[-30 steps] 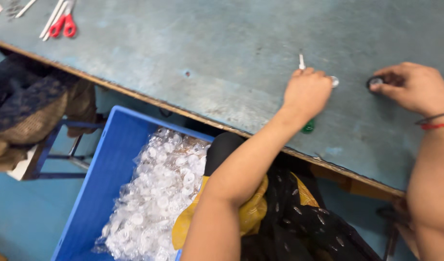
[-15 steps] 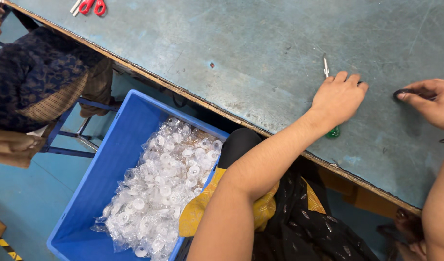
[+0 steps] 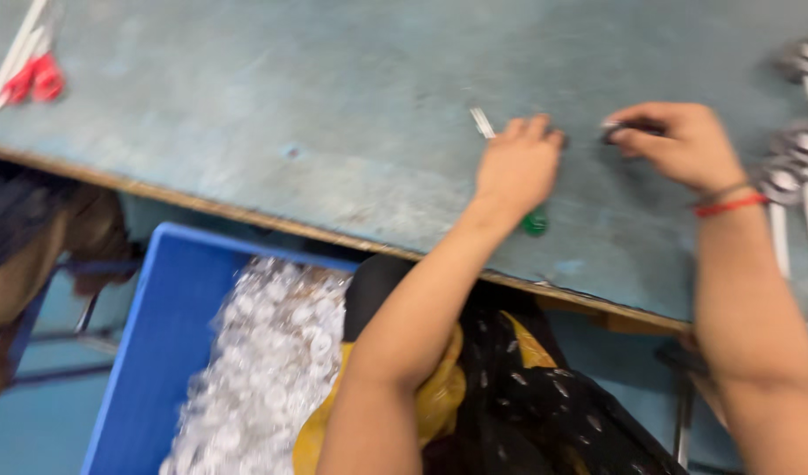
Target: The person assembles small circular electronic components with wires. They use a screwdriver to tighten screws on the components and place them on the table. The person also handles small metal caps and rubber rings, inserting them into the components.
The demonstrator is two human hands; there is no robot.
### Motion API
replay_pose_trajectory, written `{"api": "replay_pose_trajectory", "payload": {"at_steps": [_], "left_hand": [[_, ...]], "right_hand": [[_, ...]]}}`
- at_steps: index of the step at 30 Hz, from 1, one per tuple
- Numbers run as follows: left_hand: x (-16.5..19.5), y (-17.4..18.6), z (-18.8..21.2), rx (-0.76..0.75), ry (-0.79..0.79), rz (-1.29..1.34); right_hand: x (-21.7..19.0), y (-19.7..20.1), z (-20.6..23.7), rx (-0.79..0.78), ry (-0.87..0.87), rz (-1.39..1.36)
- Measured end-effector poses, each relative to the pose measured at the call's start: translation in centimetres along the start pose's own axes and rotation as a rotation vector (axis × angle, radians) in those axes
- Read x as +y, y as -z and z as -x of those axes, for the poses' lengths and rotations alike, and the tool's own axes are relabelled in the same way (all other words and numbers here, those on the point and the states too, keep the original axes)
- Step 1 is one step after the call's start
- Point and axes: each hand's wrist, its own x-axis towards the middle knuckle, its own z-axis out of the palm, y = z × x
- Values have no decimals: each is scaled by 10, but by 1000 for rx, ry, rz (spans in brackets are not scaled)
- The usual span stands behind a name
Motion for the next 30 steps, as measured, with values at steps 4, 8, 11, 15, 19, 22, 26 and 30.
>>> {"api": "replay_pose_trajectory", "payload": {"at_steps": [4, 8, 11, 15, 19, 22, 26, 30], "left_hand": [[8, 15, 2, 177, -15, 397], [15, 27, 1, -37, 200, 860], [17, 30, 2, 23, 215, 901], [15, 29, 4, 76, 195, 859], [9, 31, 4, 83, 226, 838], [7, 34, 4, 128, 237, 840], [7, 36, 4, 144, 229, 826], [10, 40, 4, 122, 263, 814]], "right_hand": [[-11, -14, 0, -16, 17, -266], [-20, -28, 1, -29, -10, -449], [-25, -37, 1, -31, -2, -472], [-31, -43, 2, -39, -12, -559], [-40, -41, 5, -84, -13, -592], [-47, -41, 7, -110, 26, -591], [-52, -40, 8, -128, 10, -560], [-49, -39, 9, -122, 28, -548]]}}
